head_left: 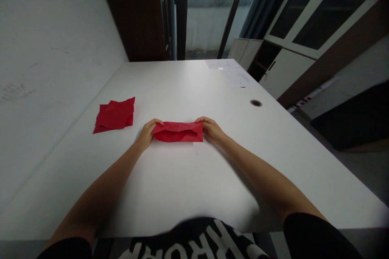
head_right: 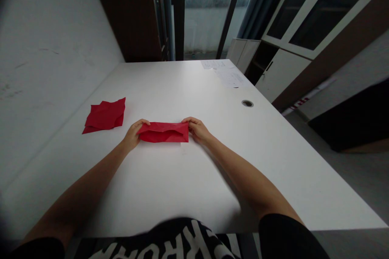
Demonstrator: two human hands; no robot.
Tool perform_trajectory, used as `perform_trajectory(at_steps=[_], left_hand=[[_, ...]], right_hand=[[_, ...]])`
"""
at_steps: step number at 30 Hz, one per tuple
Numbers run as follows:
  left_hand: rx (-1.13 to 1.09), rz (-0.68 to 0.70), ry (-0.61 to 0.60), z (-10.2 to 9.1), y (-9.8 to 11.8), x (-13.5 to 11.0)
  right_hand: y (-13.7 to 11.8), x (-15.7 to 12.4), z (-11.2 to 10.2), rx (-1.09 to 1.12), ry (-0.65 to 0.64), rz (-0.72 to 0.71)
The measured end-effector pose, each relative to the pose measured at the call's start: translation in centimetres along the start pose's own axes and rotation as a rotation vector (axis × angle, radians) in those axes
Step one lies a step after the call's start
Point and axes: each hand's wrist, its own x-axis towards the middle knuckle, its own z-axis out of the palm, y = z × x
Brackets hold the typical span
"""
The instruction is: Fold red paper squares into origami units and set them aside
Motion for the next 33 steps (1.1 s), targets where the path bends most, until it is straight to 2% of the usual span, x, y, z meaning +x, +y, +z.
perform_trajectory(at_steps=[3,5,8,12,16,20,23,25,28,31,33], left_hand=[[0.086,0.037,0.013,-0.2,0.2,0.0],[0.246,0.089,0.037,-0.1,0.2,0.0],[0.603,0.195,0.080,0.3,0.2,-0.2],[1.054,0.389,0.074,1.1,0.1,-1.1],[1.329,0.564,0.016,2.7,0.5,-2.5],[1.422,0.652,-0.156,4.8,0.9,-3.8],[1.445,0.659,-0.268,5.3,0.5,-4.0],[1.443,0.617,-0.375,5.0,-0.1,-3.9],[1.417,0.497,-0.549,4.2,-1.0,-3.7],[1.399,0.425,-0.600,4.0,-1.6,-3.9],[1.388,0.410,-0.593,4.2,-1.8,-4.1]], right_hand=[[-0.3,0.0,-0.2,-0.020,0.012,-0.028],[-0.4,-0.1,-0.2,-0.120,0.018,-0.079],[-0.4,-0.3,-0.1,-0.412,0.008,-0.172],[0.1,-0.5,0.3,-0.783,-0.007,-0.297],[0.5,-0.8,0.8,-0.988,-0.017,-0.421],[0.5,-0.9,0.9,-1.071,-0.003,-0.434],[0.6,-1.0,1.0,-1.122,-0.022,-0.441],[0.7,-1.0,1.0,-1.123,-0.014,-0.444],[0.9,-0.9,1.1,-0.996,0.041,-0.361],[1.0,-1.1,1.5,-0.869,0.095,-0.251],[1.1,-1.4,1.9,-0.901,0.108,-0.206]])
